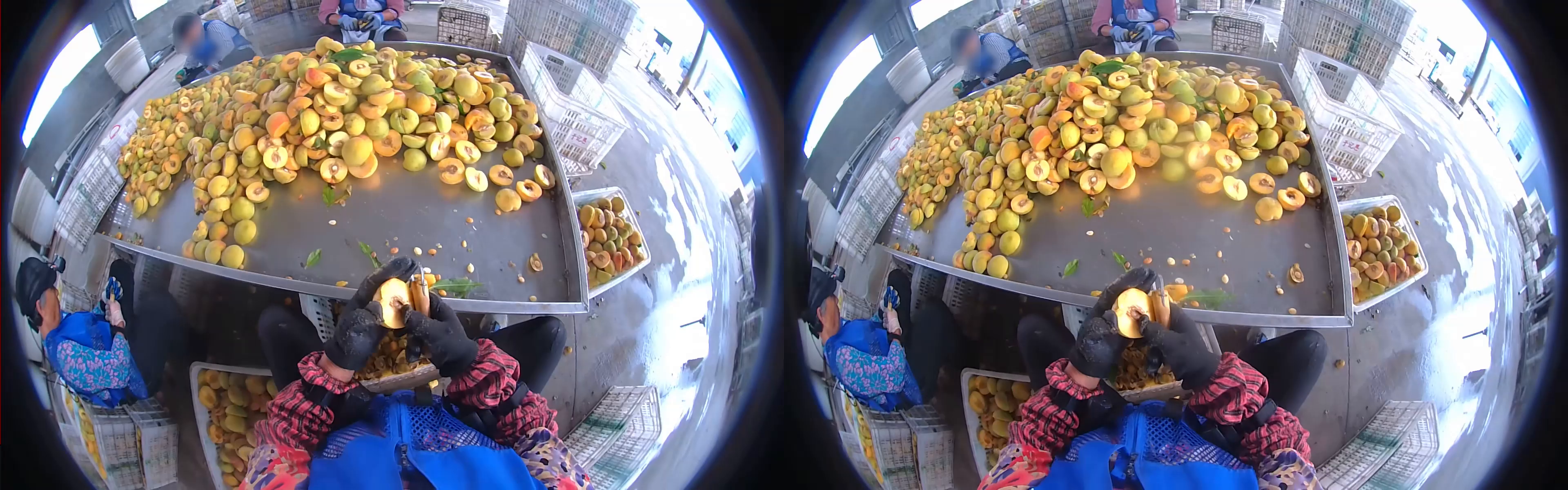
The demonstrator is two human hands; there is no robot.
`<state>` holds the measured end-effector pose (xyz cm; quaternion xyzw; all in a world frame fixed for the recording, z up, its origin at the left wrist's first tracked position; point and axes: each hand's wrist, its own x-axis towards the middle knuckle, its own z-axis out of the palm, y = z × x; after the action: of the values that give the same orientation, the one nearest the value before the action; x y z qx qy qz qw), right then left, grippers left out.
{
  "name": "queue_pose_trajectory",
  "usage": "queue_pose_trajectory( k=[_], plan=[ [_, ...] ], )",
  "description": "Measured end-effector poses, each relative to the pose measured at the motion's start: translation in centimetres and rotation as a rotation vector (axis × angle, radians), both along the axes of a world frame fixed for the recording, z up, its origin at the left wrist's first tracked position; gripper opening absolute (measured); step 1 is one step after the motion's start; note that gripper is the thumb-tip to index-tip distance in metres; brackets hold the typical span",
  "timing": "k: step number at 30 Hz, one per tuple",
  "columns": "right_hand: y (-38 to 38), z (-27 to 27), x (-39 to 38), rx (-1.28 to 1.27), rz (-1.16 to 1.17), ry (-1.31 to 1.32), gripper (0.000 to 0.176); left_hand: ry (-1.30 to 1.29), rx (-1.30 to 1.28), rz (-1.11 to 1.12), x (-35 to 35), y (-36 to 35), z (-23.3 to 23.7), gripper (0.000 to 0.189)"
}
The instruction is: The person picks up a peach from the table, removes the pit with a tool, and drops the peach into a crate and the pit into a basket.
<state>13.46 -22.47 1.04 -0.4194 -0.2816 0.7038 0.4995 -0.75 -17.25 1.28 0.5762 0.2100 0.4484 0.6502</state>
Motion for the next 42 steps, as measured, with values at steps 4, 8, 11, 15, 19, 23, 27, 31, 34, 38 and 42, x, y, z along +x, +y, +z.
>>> queue_pose_trajectory(
  k=[4,8,11,15,19,23,27,31,34,38,42],
  plan=[
    [-0.7,-0.2,0.5,0.091,-0.005,-0.151,0.031,-0.168,-0.180,-0.019,0.7,-1.2,1.1,0.050],
    [-1.0,0.2,0.6,0.144,-0.070,-0.284,0.034,0.401,0.170,0.057,-0.2,-1.0,2.4,0.049],
    [-1.0,0.4,0.8,0.179,-0.019,-0.372,0.034,0.406,0.163,0.044,-0.4,-1.4,1.6,0.051],
    [-1.3,0.9,0.5,0.214,-0.022,-0.386,0.032,0.391,0.097,0.033,-0.7,-1.8,-0.1,0.046],
    [-2.5,1.4,0.7,0.197,-0.056,-0.298,0.033,-0.284,-0.637,-0.037,-0.7,-1.9,-0.1,0.049],
    [-4.4,2.6,0.2,0.216,0.041,-0.587,0.030,-0.673,-0.895,-0.014,-0.9,-1.8,-0.1,0.054],
    [-5.0,2.3,-1.2,0.491,0.008,-0.885,0.022,-0.560,-0.715,0.025,-0.8,-2.6,0.3,0.054],
    [-5.1,1.0,-1.7,0.459,0.112,-0.935,0.020,-0.578,-0.692,0.058,-0.6,-3.2,-0.5,0.054],
    [-5.0,0.9,-2.1,0.484,0.079,-0.961,0.022,-0.605,-0.713,0.065,-0.7,-3.5,0.0,0.053],
    [-4.9,0.4,-2.5,0.447,0.111,-1.061,0.025,-0.585,-0.678,0.069,-1.0,-3.7,-0.3,0.051],
    [-5.0,0.1,-2.9,0.476,0.097,-1.086,0.026,-0.550,-0.615,0.121,-0.9,-4.1,-0.2,0.051]
  ],
)
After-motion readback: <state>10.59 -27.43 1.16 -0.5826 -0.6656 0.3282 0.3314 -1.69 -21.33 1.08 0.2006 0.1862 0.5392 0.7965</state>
